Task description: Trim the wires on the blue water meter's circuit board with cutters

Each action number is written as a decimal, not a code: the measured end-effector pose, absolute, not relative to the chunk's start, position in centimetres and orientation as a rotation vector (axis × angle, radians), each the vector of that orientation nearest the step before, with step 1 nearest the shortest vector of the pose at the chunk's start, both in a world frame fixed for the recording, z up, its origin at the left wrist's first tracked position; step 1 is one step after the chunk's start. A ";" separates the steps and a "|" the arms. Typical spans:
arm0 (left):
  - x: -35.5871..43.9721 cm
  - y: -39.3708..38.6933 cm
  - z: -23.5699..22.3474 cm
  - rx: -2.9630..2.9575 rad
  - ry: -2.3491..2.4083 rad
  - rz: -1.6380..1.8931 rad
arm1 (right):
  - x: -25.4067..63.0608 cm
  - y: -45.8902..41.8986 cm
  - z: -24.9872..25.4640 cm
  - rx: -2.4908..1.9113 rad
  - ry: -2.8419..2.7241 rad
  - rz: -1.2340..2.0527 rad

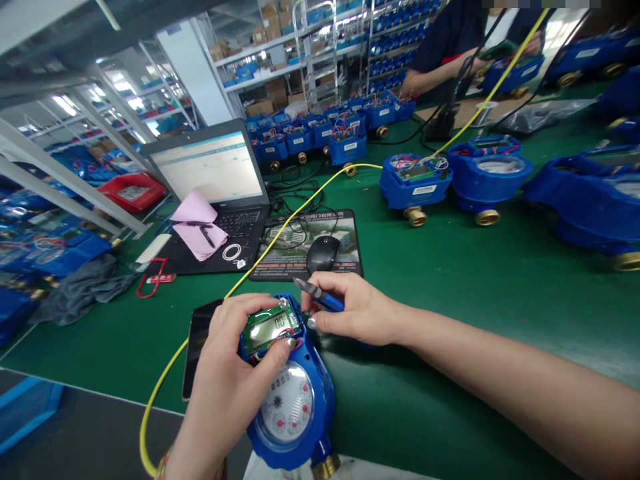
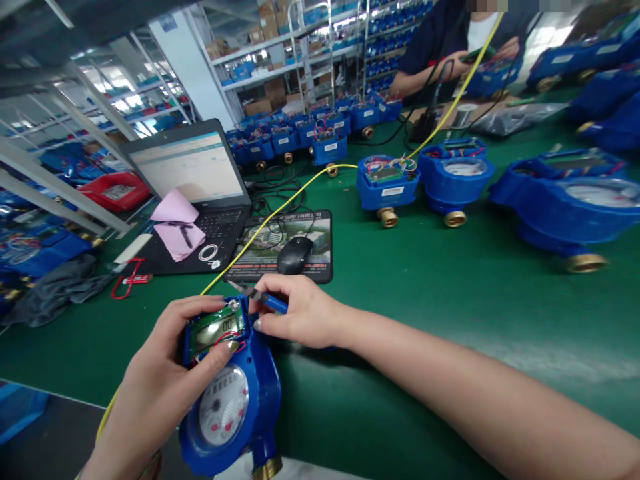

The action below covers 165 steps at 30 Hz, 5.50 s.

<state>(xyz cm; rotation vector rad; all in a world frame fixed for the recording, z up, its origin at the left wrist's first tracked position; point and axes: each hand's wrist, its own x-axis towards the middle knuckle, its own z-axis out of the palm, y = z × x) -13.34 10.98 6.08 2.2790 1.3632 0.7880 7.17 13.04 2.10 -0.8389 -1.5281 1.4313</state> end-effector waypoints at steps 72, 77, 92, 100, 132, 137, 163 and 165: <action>-15.7 7.1 6.8 2.357 1.396 0.626 | 8.2 6.9 4.4 -1.656 -2.279 0.502; -17.3 9.3 7.2 2.295 1.146 0.483 | 8.1 7.2 4.6 -1.661 -2.311 0.474; -15.1 7.9 6.9 2.577 1.437 0.572 | 8.3 7.6 5.4 -1.693 -2.351 0.318; -15.1 7.8 6.9 2.653 1.432 0.509 | 8.0 8.0 5.7 -1.689 -2.381 0.275; -14.4 8.1 5.9 2.642 1.295 0.749 | 7.2 8.2 3.9 -1.729 -2.374 0.336; -14.4 8.2 5.5 2.543 1.261 0.777 | 7.4 8.5 4.1 -1.581 -2.160 0.647; -14.2 8.6 5.5 2.575 1.200 0.841 | 7.6 7.9 5.4 -1.732 -2.361 0.212; -14.2 8.6 5.5 2.571 1.207 0.840 | 7.6 7.9 5.7 -1.756 -2.372 0.224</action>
